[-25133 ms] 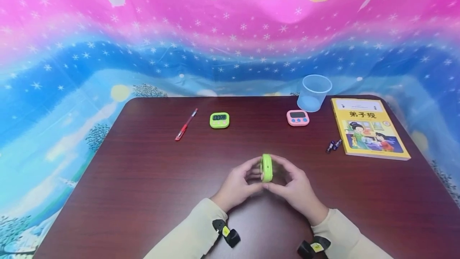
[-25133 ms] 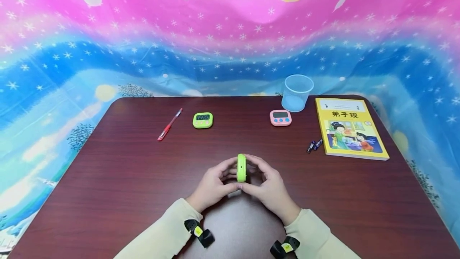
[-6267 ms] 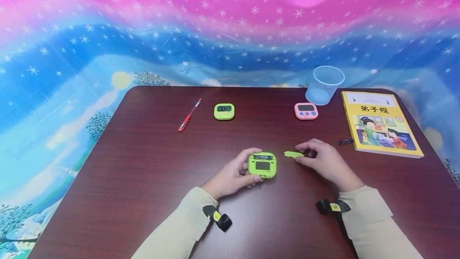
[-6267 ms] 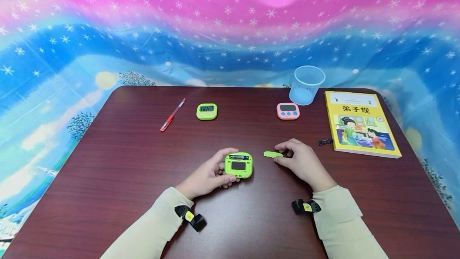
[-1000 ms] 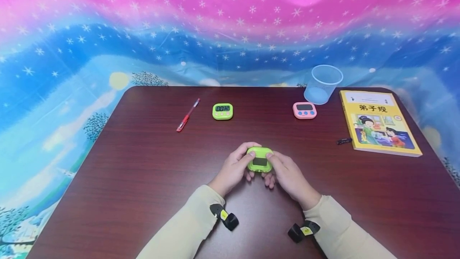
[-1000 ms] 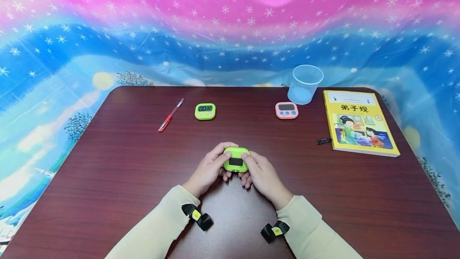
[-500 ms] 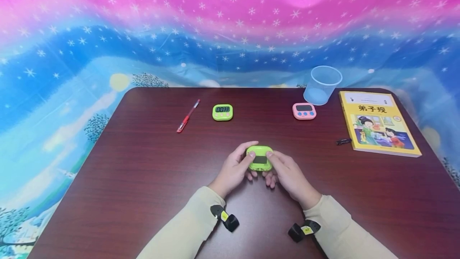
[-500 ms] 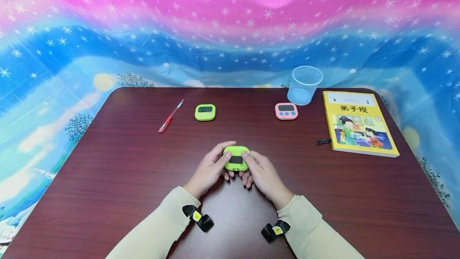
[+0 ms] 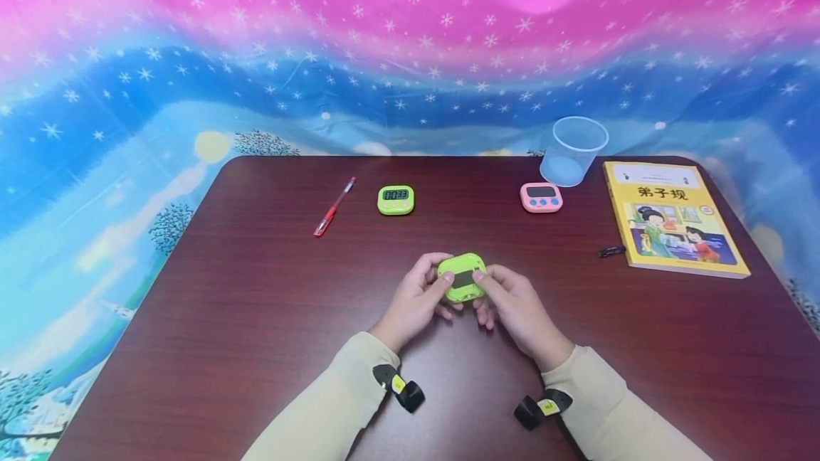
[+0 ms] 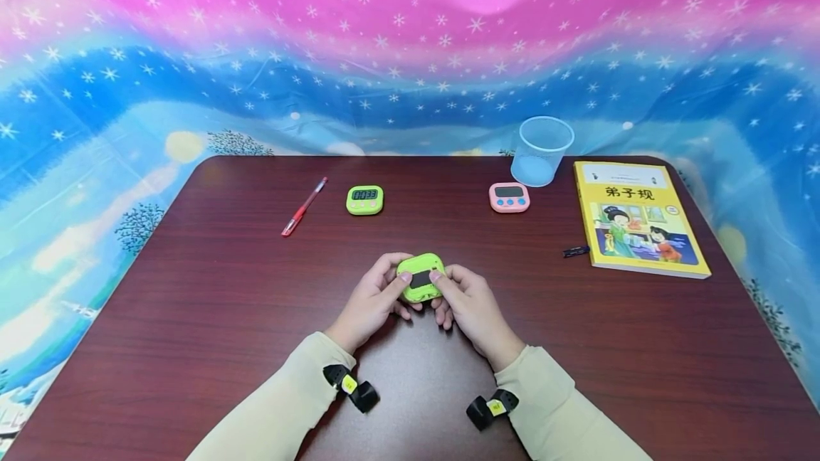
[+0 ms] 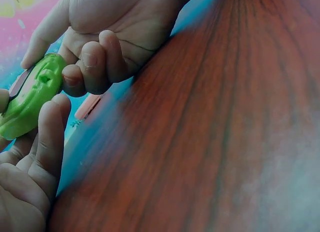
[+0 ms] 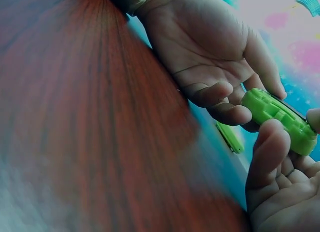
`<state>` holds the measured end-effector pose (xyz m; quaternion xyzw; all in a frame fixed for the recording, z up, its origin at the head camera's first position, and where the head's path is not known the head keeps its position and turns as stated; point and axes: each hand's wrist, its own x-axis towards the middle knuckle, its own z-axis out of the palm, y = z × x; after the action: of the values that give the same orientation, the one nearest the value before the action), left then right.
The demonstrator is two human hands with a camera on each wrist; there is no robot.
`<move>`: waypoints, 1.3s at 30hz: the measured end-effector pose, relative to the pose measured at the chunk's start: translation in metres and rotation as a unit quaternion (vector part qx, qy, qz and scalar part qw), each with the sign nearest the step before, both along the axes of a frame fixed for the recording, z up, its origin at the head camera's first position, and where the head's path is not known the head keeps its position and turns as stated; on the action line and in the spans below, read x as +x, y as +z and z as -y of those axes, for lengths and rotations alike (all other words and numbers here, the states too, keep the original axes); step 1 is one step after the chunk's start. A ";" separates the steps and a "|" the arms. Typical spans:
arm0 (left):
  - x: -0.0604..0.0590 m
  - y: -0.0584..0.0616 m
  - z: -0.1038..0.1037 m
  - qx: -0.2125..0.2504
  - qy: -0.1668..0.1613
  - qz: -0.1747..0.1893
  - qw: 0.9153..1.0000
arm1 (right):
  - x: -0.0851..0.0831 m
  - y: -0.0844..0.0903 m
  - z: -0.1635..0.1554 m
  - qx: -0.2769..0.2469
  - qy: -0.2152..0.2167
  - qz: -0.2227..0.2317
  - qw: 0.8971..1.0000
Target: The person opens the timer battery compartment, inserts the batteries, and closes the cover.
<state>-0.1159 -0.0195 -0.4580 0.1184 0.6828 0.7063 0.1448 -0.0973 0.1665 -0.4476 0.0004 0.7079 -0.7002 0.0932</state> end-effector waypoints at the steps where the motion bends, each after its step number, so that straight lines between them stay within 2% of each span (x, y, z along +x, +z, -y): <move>1: 0.000 0.000 0.000 0.003 0.000 0.002 1.000 | 0.000 0.000 0.000 0.000 -0.007 -0.003 1.000; 7: 0.000 0.000 0.000 0.006 -0.004 0.003 1.000 | -0.001 0.000 -0.001 0.005 -0.050 -0.009 0.999; 19: 0.000 0.000 0.002 -0.023 -0.033 -0.004 0.999 | -0.001 0.003 -0.002 0.014 -0.079 -0.026 0.996; 24: 0.000 -0.002 0.004 -0.056 -0.077 -0.020 0.995 | -0.001 0.002 -0.003 0.020 -0.088 -0.025 0.996; 29: 0.001 0.000 0.005 -0.059 -0.116 -0.025 0.991 | -0.001 0.001 -0.002 0.021 -0.077 -0.027 0.996; 32: 0.001 0.001 0.005 -0.061 -0.121 -0.024 0.991 | -0.001 0.001 -0.002 0.022 -0.072 -0.029 0.997; 39: 0.000 0.001 0.004 -0.077 -0.107 -0.029 0.991 | -0.001 0.001 -0.002 0.025 -0.073 -0.023 0.997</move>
<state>-0.1157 -0.0240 -0.4574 0.1995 0.7228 0.6280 0.2083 -0.0982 0.1683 -0.4465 0.0384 0.7251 -0.6871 0.0258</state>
